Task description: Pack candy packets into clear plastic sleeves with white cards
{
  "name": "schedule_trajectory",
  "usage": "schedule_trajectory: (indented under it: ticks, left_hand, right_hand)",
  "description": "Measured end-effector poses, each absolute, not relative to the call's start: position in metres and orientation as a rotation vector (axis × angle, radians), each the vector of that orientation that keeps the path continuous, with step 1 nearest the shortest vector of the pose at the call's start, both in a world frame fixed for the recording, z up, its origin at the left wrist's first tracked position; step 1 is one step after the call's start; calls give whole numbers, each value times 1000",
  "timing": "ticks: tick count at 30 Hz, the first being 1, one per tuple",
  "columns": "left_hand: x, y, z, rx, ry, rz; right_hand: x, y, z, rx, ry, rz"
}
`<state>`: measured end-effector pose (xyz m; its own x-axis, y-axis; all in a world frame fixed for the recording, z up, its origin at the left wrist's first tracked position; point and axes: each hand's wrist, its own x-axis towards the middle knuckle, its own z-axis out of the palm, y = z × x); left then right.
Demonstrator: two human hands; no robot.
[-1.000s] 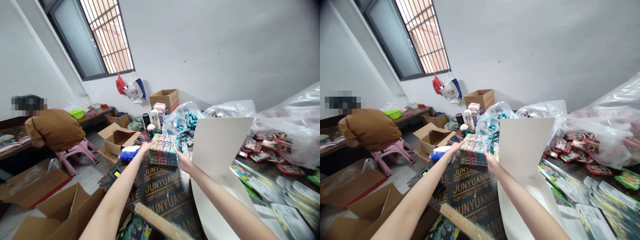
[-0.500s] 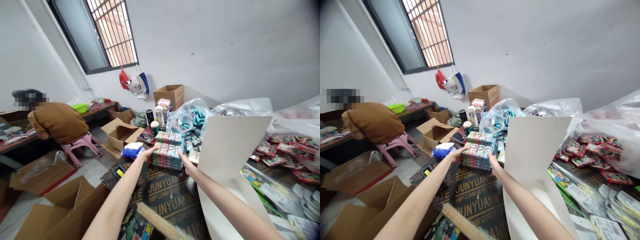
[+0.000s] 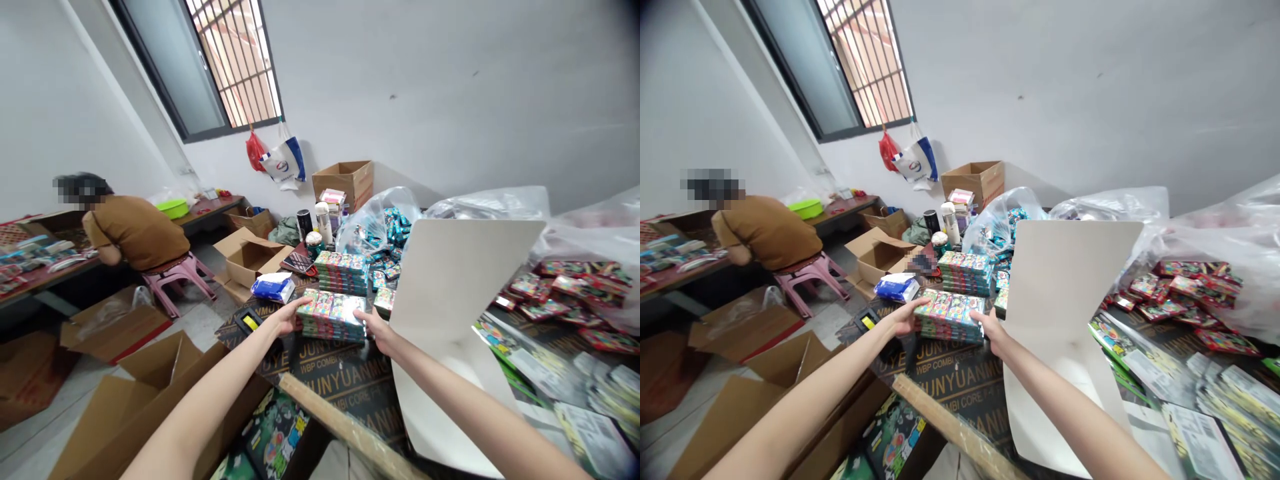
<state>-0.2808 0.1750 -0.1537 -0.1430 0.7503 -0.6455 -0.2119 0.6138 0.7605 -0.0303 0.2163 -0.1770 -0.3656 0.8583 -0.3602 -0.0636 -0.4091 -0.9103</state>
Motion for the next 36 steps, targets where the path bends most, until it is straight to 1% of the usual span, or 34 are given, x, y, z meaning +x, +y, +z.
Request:
schedule_trajectory:
  ticks: [5, 11, 13, 14, 17, 19, 22, 24, 29, 36]
  left_hand:
    - [-279, 160, -153, 437, 1459, 884]
    - [-275, 142, -150, 489, 1346, 1017]
    - [-275, 135, -149, 530, 1320, 1086]
    - [-274, 131, -149, 554, 1306, 1120]
    - [-271, 120, -150, 641, 1246, 1195]
    - [-265, 115, -152, 768, 1192, 1228]
    - [-255, 110, -158, 999, 1159, 1243]
    - [-250, 107, -165, 1122, 1176, 1215]
    - [-251, 97, -183, 1396, 1344, 1030]
    - [-250, 103, -192, 1507, 1420, 889]
  right_hand:
    - [-29, 215, -176, -1260, -1096, 1860]
    - [-33, 207, -175, -1283, -1137, 1882]
    - [-32, 205, -167, -1234, -1325, 1749]
    - [-31, 205, -162, -1212, -1485, 1600]
    - [-31, 210, -143, -1121, -2085, 981]
    - [-33, 218, -133, -1006, -2462, 732]
    - [-40, 227, -130, -869, -2857, 741]
    - [-44, 227, -133, -832, -2954, 730]
    - [-37, 209, -144, -748, -2914, 438]
    - [-37, 201, -148, -810, -2859, 485]
